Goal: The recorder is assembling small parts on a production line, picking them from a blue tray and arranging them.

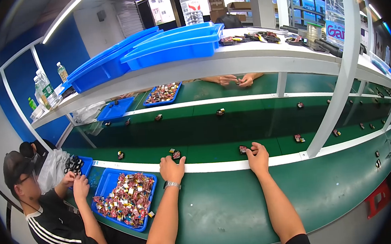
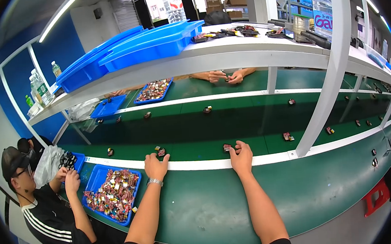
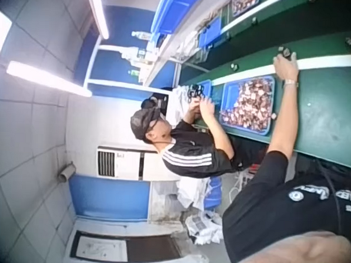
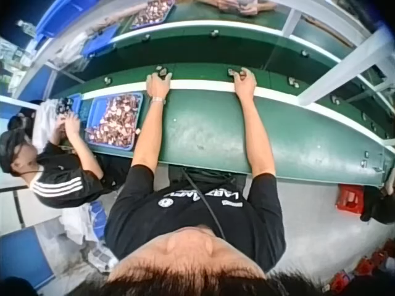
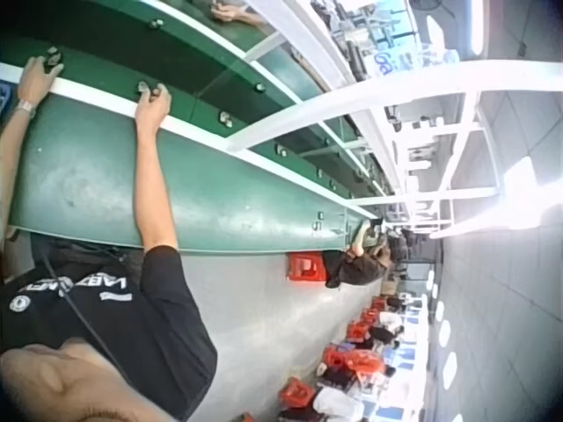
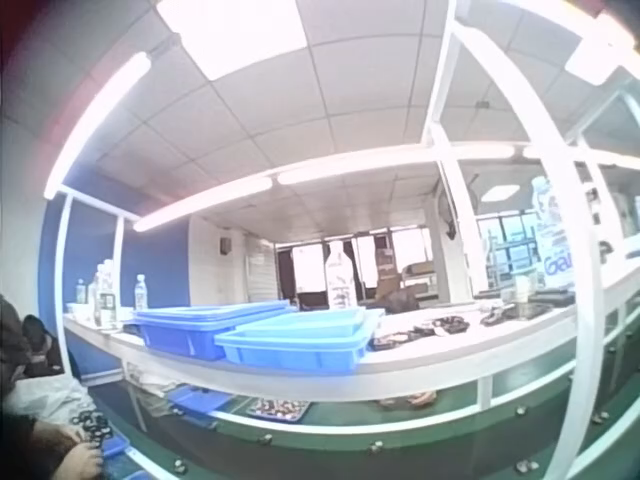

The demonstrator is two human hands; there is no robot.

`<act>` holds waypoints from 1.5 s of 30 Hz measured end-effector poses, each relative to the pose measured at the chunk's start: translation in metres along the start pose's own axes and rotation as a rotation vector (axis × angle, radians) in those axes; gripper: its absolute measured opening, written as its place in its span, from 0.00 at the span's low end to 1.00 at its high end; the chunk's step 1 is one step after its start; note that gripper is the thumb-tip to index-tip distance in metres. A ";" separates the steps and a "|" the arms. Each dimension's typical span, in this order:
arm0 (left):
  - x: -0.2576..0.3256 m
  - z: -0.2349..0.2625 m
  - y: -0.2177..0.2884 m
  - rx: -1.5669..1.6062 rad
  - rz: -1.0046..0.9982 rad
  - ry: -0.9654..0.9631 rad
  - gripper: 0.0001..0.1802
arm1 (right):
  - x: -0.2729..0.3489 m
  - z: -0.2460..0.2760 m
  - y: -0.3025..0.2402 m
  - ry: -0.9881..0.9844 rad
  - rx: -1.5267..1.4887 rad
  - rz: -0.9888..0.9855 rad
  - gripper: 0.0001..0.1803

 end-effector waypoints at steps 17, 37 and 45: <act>0.086 0.057 0.045 0.698 -0.617 -0.362 0.25 | 0.080 0.019 -0.095 -0.404 -0.102 0.573 0.16; 0.099 0.035 0.050 1.654 -0.234 -1.158 0.29 | 0.095 0.008 -0.104 -0.529 -0.008 0.659 0.18; 0.106 0.032 0.052 1.486 -0.230 -1.229 0.30 | 0.099 0.005 -0.105 -0.508 0.091 0.834 0.17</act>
Point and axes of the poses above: each hand's wrist, its own x-axis away from the middle knuckle, its own z-axis out of the back of the hand, y = z × x, the point moved 3 cm from there along -x, towards the middle knuckle, and after that the axes turned 4 degrees about -x, right-handed, at the moved point
